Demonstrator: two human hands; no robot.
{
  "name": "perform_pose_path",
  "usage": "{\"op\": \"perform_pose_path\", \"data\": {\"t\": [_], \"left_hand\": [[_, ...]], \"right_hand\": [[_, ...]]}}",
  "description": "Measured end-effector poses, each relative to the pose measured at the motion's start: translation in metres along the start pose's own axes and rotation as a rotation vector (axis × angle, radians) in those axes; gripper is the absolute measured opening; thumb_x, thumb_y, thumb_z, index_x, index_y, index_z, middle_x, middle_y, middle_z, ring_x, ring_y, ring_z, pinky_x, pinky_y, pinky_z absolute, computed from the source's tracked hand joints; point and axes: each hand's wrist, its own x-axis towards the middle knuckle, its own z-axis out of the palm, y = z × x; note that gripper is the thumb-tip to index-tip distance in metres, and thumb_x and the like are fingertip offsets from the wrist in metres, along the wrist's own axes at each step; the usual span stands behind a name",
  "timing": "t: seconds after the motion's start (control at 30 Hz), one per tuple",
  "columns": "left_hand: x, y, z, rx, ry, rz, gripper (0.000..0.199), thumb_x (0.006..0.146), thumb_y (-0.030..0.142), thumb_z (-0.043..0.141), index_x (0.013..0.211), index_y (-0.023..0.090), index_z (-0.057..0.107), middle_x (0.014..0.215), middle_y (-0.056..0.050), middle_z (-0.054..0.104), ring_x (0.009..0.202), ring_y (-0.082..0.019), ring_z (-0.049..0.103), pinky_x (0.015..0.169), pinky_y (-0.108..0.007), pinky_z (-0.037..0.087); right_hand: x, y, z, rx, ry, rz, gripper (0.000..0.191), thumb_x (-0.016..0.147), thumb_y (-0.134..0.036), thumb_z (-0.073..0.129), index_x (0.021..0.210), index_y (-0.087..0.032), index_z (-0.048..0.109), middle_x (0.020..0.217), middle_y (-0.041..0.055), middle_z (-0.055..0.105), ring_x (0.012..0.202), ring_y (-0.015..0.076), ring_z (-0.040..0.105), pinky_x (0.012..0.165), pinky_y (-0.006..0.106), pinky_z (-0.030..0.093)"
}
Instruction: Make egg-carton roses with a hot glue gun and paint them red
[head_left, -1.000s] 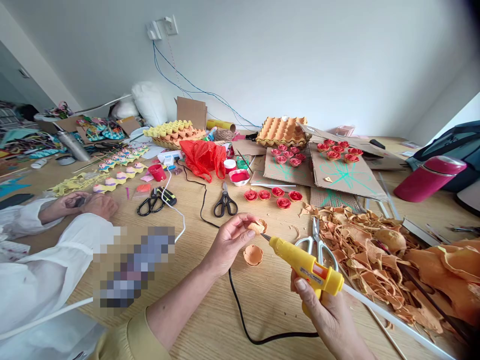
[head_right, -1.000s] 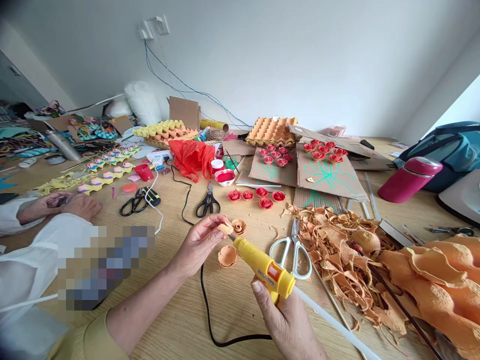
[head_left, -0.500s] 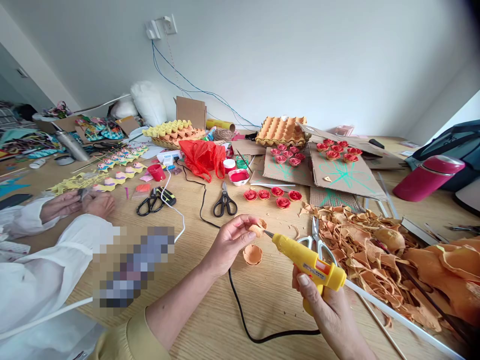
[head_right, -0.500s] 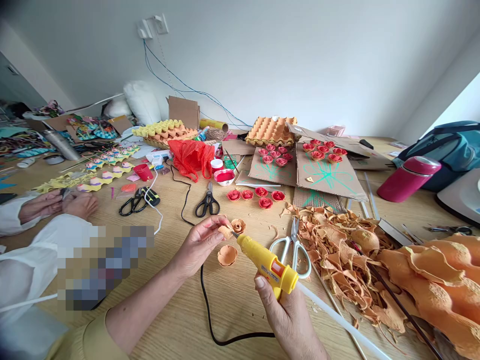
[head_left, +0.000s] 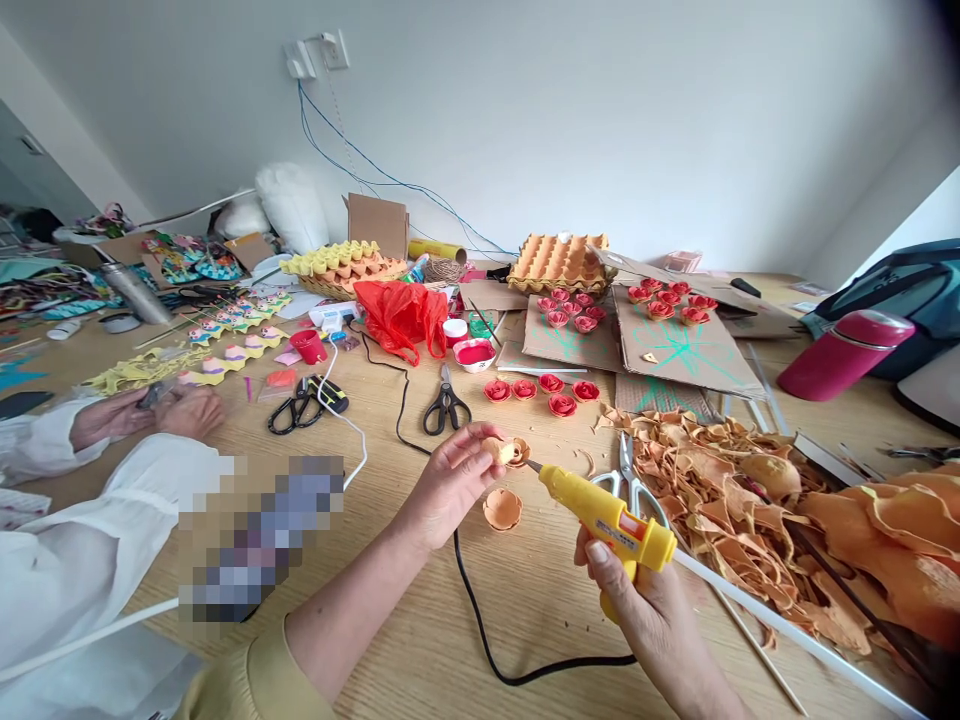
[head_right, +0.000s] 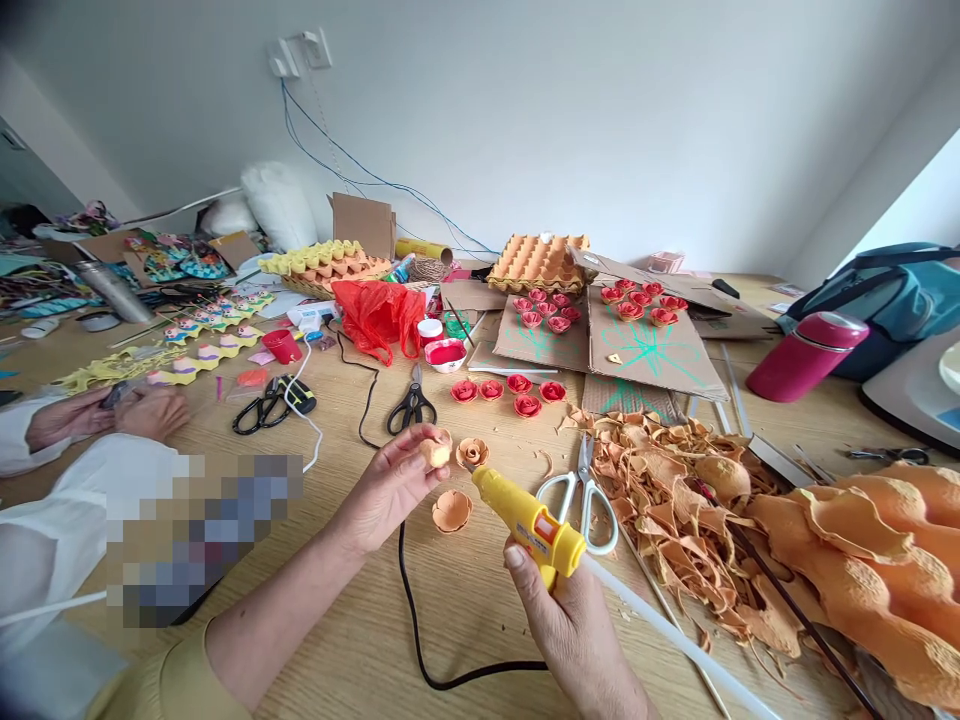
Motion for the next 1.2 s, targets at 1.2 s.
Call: {"op": "perform_pose_path", "data": {"t": [1.2], "left_hand": [[0.012, 0.02, -0.01, -0.028, 0.125, 0.076, 0.039, 0.066, 0.026, 0.096, 0.097, 0.016, 0.075, 0.087, 0.001, 0.066, 0.073, -0.007, 0.058, 0.065, -0.019, 0.05]], "right_hand": [[0.04, 0.063, -0.053, -0.108, 0.243, 0.317, 0.057, 0.071, -0.063, 0.079, 0.105, -0.019, 0.066, 0.096, 0.0128, 0.08, 0.082, 0.0269, 0.077, 0.067, 0.035, 0.061]]}}
